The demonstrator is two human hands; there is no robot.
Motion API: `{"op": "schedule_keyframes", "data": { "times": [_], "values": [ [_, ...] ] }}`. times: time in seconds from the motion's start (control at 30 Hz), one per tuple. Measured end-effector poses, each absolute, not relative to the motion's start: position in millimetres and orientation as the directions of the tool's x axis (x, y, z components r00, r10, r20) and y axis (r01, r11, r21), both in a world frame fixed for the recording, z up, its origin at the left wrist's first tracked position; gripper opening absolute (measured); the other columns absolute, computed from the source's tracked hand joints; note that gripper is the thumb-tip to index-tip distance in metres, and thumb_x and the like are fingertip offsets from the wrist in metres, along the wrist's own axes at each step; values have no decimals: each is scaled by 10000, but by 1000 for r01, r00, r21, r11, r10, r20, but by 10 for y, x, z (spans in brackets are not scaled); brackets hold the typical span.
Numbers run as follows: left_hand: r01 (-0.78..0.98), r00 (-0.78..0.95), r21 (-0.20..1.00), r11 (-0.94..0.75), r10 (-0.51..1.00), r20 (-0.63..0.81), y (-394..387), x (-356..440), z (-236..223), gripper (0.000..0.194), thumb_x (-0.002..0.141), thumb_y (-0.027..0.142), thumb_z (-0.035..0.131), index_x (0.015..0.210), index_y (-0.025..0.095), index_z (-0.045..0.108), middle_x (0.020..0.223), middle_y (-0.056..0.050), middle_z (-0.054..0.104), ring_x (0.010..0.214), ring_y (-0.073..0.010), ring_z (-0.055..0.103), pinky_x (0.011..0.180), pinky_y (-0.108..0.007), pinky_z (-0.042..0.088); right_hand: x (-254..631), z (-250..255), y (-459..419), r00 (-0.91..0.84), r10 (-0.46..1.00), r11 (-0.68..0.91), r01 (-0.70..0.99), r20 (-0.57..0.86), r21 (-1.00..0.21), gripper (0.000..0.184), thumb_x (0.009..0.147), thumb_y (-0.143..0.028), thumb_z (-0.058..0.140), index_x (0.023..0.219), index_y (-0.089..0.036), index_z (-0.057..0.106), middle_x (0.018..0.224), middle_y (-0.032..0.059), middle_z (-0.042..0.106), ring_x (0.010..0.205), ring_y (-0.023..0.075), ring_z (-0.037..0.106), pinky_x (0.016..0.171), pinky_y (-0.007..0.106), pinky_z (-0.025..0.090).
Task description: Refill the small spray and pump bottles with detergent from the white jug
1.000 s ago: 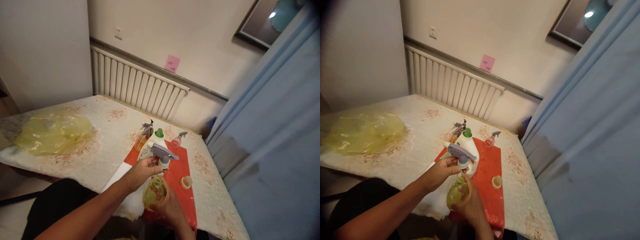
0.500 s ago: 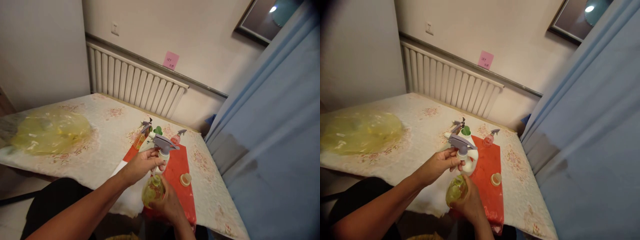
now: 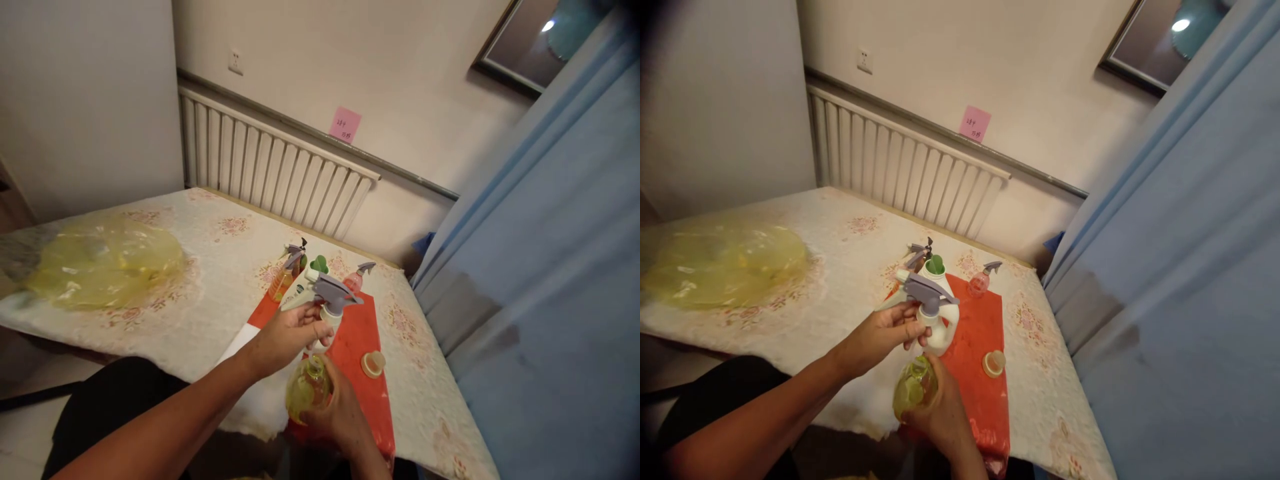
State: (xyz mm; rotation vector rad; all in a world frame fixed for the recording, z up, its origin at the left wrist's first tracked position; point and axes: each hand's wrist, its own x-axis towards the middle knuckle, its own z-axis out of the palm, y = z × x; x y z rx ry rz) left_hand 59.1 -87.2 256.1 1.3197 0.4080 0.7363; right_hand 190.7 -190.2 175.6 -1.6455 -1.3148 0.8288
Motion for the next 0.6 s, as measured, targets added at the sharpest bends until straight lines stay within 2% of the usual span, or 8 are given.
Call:
{"op": "schedule_keyframes", "data": {
  "times": [0.07, 0.13, 0.23, 0.33, 0.4, 0.6],
  "values": [
    [-246, 749, 963, 109, 653, 117, -826, 587, 2490, 267, 741, 311, 718, 951, 148, 691, 709, -10, 666, 643, -133, 597, 546, -226, 399, 1904, 1765, -1899, 236, 972, -90, 409, 10, -908, 810, 483, -47, 741, 1261, -207, 581, 1266, 84, 650, 1175, 283, 601, 1014, 407, 474],
    [-345, 720, 923, 170, 679, 143, -740, 555, 2447, 314, 742, 314, 734, 999, 147, 668, 726, -17, 675, 625, -128, 597, 524, -217, 390, 1904, 1783, -1901, 232, 973, -103, 392, -10, -914, 781, 485, -46, 736, 1236, -211, 597, 1227, 77, 672, 1141, 287, 622, 983, 404, 497],
    [-622, 552, 747, 233, 807, 208, -537, 423, 2440, 303, 758, 317, 750, 992, 167, 630, 751, -19, 677, 623, -120, 601, 519, -197, 406, 1926, 1810, -1913, 237, 971, -125, 371, -37, -920, 716, 497, -49, 728, 1184, -219, 621, 1118, 52, 716, 1028, 278, 669, 881, 376, 549],
    [-765, 452, 595, 246, 864, 224, -293, 227, 2403, 251, 747, 272, 778, 914, 165, 624, 743, -18, 660, 638, -114, 597, 507, -168, 425, 1994, 1821, -1914, 259, 965, -146, 384, -46, -912, 625, 509, -62, 718, 1109, -220, 646, 1058, 44, 729, 985, 276, 678, 841, 363, 560],
    [-787, 451, 553, 274, 867, 213, -146, 111, 2304, 253, 750, 253, 777, 935, 163, 630, 762, -22, 656, 639, -113, 591, 486, -157, 427, 2076, 1835, -1895, 284, 958, -170, 410, -52, -896, 602, 499, -75, 719, 1081, -214, 652, 1037, 49, 730, 965, 282, 680, 829, 369, 562],
    [-741, 532, 551, 383, 836, 134, 179, 18, 1688, 183, 790, 234, 739, 920, 162, 632, 773, -30, 659, 641, -124, 595, 517, -183, 482, 2414, 2152, -1708, 379, 925, -193, 529, 27, -826, 645, 488, -102, 736, 1118, -202, 641, 1037, 54, 728, 981, 290, 666, 851, 374, 544]
  ]
}}
